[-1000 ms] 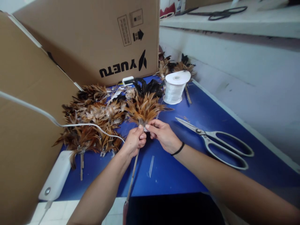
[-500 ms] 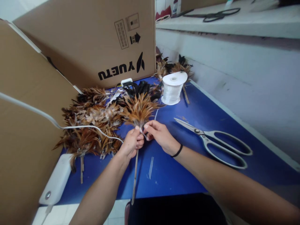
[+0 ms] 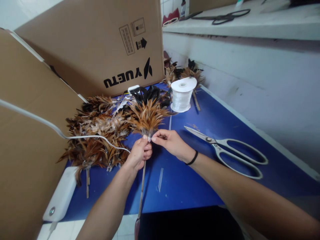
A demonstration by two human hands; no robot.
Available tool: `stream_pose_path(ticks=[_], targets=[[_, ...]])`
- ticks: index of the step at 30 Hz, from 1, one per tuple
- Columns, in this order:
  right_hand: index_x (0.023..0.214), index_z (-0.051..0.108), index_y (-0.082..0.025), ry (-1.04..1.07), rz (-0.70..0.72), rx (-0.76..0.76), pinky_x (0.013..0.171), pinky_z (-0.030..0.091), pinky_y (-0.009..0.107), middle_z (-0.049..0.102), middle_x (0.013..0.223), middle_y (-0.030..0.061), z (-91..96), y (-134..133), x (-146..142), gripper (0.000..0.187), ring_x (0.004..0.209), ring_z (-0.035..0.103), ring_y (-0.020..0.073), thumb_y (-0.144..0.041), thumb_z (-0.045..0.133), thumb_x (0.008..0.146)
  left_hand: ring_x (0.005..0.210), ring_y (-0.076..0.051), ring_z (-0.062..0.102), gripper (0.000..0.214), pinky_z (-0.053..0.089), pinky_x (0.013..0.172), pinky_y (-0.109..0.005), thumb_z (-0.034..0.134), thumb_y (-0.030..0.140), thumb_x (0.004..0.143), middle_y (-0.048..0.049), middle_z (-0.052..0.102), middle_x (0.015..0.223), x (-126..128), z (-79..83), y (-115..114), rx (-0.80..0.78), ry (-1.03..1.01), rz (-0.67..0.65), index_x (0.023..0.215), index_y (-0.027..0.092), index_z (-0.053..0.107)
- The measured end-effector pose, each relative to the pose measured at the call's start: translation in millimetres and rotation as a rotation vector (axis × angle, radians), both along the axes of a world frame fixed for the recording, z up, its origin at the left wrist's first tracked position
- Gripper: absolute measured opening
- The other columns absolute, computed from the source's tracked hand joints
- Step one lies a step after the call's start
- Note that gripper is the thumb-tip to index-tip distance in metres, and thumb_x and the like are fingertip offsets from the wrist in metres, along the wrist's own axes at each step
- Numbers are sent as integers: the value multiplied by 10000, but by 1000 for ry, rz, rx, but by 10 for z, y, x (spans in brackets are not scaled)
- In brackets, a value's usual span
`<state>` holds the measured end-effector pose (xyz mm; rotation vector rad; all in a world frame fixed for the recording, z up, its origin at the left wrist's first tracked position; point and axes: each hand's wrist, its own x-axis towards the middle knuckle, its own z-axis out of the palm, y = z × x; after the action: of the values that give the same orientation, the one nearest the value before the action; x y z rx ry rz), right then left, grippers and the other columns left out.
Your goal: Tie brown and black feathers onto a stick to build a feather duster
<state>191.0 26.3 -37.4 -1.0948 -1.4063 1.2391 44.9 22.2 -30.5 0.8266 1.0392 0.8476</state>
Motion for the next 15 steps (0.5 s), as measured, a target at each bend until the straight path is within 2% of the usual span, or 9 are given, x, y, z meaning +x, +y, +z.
stream_pose_path(ticks=[15], targets=[[594, 603, -136, 226, -55, -88, 613, 352, 253, 553, 588, -29, 14, 26, -51, 255, 588, 446, 84, -359, 718, 633, 311, 4, 169, 443, 91, 301, -119, 637, 560, 707, 113, 285, 470, 11, 122, -65, 22, -113, -4, 735, 164, 442]])
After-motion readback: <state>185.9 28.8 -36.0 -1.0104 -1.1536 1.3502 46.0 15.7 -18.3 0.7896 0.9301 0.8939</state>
